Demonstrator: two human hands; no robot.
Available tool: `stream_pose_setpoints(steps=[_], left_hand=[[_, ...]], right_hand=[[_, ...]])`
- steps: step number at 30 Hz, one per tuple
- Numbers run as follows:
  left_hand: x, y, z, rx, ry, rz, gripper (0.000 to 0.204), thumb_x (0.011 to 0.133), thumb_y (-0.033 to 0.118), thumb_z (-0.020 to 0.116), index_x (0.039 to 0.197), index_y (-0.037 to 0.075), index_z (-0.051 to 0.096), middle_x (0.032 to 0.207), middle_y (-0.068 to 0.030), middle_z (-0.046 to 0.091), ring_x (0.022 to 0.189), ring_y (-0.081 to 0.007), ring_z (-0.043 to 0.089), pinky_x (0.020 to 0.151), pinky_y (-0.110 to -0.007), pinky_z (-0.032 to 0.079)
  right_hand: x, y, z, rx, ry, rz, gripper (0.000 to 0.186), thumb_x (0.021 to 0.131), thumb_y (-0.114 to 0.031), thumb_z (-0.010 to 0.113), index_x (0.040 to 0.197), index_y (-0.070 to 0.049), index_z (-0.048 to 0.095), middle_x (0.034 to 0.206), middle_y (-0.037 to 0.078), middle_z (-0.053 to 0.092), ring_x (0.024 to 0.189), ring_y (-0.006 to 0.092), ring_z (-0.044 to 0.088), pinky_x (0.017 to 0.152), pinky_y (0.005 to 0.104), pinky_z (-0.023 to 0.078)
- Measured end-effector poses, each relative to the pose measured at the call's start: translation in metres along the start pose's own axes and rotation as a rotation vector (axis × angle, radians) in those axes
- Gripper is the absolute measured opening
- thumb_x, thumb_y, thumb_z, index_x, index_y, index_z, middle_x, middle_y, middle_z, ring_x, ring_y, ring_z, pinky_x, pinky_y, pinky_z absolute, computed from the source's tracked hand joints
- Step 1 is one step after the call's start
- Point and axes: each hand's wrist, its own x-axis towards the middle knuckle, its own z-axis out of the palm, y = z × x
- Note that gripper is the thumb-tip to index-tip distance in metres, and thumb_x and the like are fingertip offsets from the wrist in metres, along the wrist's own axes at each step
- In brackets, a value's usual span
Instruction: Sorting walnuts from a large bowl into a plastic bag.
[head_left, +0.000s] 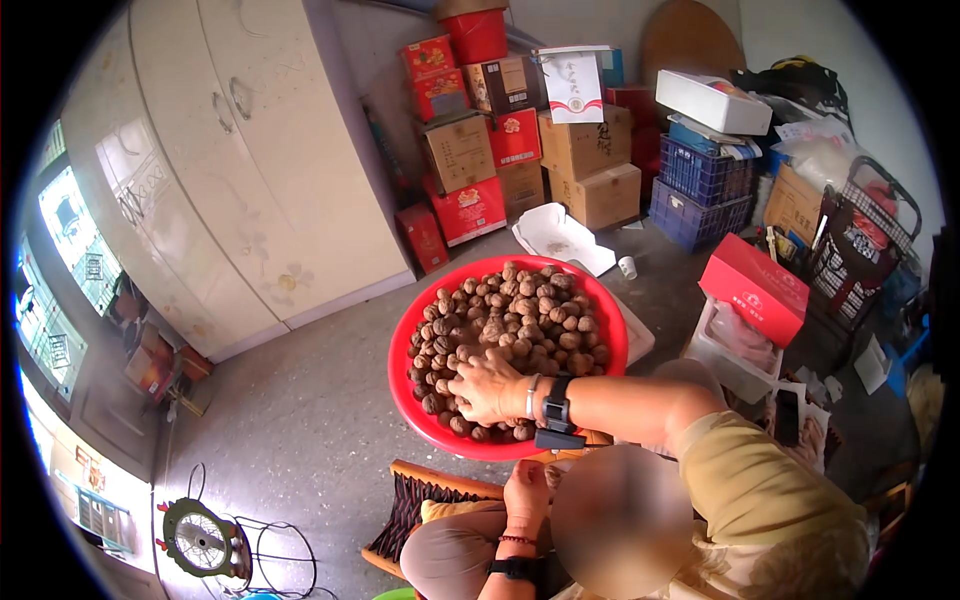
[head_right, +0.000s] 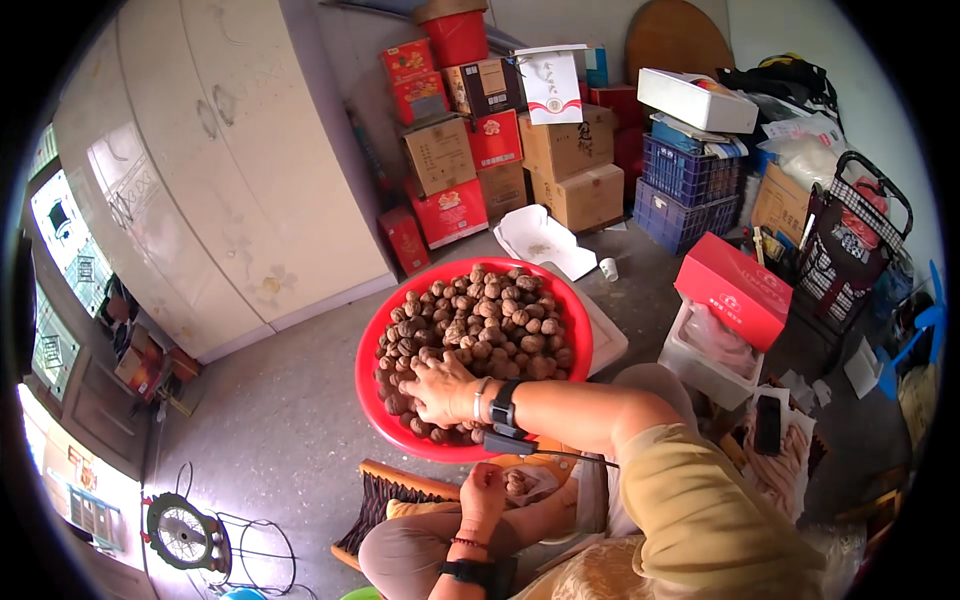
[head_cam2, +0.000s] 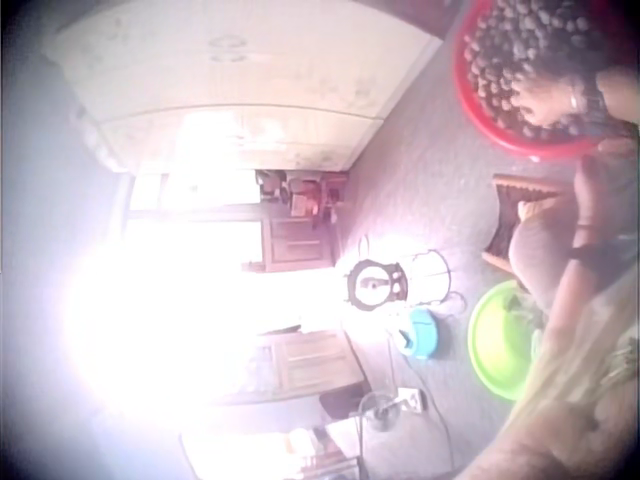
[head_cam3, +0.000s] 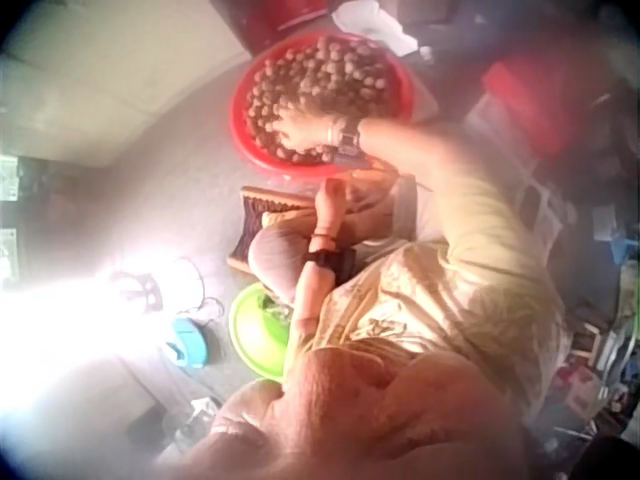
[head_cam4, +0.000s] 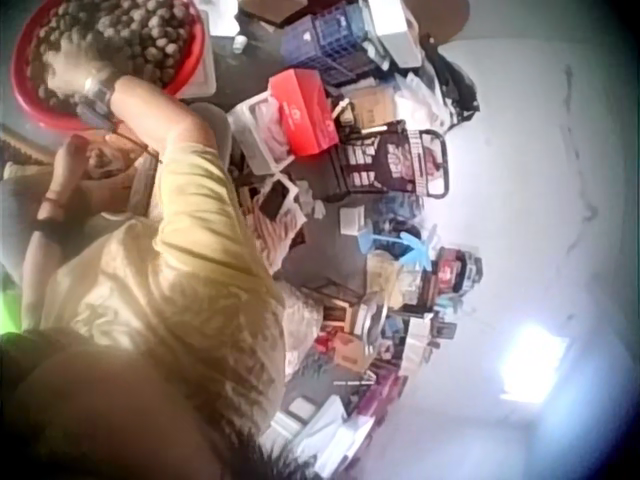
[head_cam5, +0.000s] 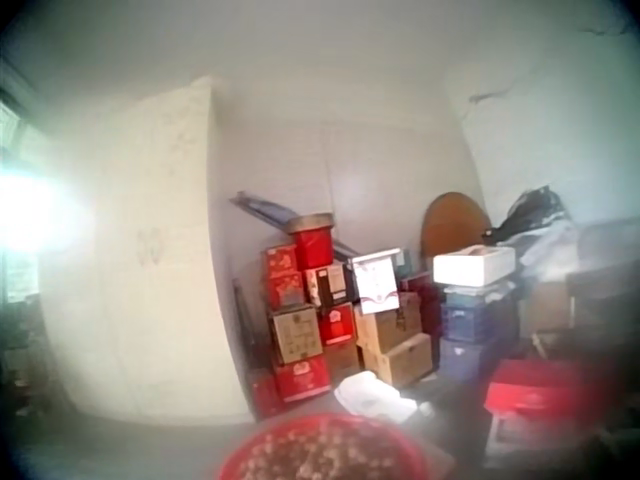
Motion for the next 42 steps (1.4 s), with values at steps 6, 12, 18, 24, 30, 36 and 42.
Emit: stream_pose_setpoints(steps=[6, 12, 18, 24, 30, 36, 42], left_hand=[[0.0, 0.003, 0.0, -0.009, -0.009, -0.001, 0.011, 0.09, 0.016, 0.065, 0.09, 0.005, 0.068, 0.073, -0.0151, 0.067, 0.069, -0.0299, 0.068, 0.065, -0.038, 0.053], [-0.003, 0.016, -0.009, -0.051, -0.037, -0.018, 0.013, 0.093, 0.018, 0.06, 0.092, 0.006, 0.066, 0.08, -0.0215, 0.068, 0.078, -0.0423, 0.067, 0.067, -0.046, 0.053], [0.002, 0.014, 0.001, -0.055, -0.089, -0.025, 0.013, 0.093, 0.018, 0.06, 0.094, 0.007, 0.066, 0.079, -0.0216, 0.067, 0.077, -0.042, 0.067, 0.066, -0.046, 0.053], [0.002, 0.013, -0.001, -0.017, -0.041, -0.024, 0.012, 0.091, 0.016, 0.063, 0.091, 0.005, 0.067, 0.073, -0.0158, 0.067, 0.068, -0.0305, 0.067, 0.064, -0.039, 0.052], [0.001, 0.005, 0.0, -0.03, -0.047, -0.031, 0.012, 0.091, 0.016, 0.063, 0.091, 0.005, 0.067, 0.074, -0.0165, 0.067, 0.07, -0.0319, 0.068, 0.064, -0.04, 0.052], [0.001, 0.013, 0.001, -0.017, -0.038, 0.031, 0.012, 0.091, 0.015, 0.062, 0.092, 0.005, 0.066, 0.075, -0.0173, 0.067, 0.071, -0.0345, 0.067, 0.065, -0.041, 0.053], [0.001, 0.009, -0.002, -0.021, -0.046, 0.02, 0.012, 0.092, 0.017, 0.062, 0.093, 0.006, 0.065, 0.076, -0.0198, 0.067, 0.074, -0.0393, 0.067, 0.065, -0.045, 0.053]], right_hand=[[-0.031, 0.017, -0.011, -0.006, -0.051, -0.197, 0.048, 0.082, -0.048, 0.067, 0.117, -0.015, 0.063, 0.119, 0.012, 0.057, 0.12, 0.0335, 0.051, 0.097, 0.0595, 0.037], [-0.001, 0.1, -0.045, 0.001, 0.329, 0.157, 0.047, 0.083, -0.056, 0.066, 0.104, -0.013, 0.067, 0.121, 0.012, 0.058, 0.114, 0.0316, 0.054, 0.096, 0.0493, 0.044], [-0.003, 0.218, -0.015, 0.091, 0.121, 0.715, 0.066, 0.09, -0.062, 0.049, 0.132, -0.012, 0.058, 0.149, 0.015, 0.045, 0.139, 0.0371, 0.037, 0.114, 0.0528, 0.03], [0.002, 0.194, -0.022, 0.1, 0.087, 0.644, 0.064, 0.093, -0.06, 0.045, 0.129, -0.009, 0.061, 0.148, 0.017, 0.046, 0.141, 0.0398, 0.034, 0.116, 0.0533, 0.028], [-0.012, 0.154, -0.027, -0.023, 0.063, 0.568, 0.057, 0.095, -0.057, 0.039, 0.12, -0.014, 0.068, 0.136, 0.015, 0.058, 0.138, 0.0428, 0.037, 0.114, 0.0562, 0.029], [-0.03, 0.164, -0.008, -0.233, 0.126, 0.13, 0.027, 0.094, -0.032, 0.054, 0.096, -0.009, 0.068, 0.111, 0.013, 0.063, 0.108, 0.0364, 0.051, 0.095, 0.0511, 0.041], [-0.043, 0.12, -0.011, -0.05, 0.186, 0.308, 0.023, 0.092, -0.026, 0.053, 0.087, -0.01, 0.068, 0.098, 0.014, 0.066, 0.097, 0.0299, 0.064, 0.089, 0.0456, 0.047]])
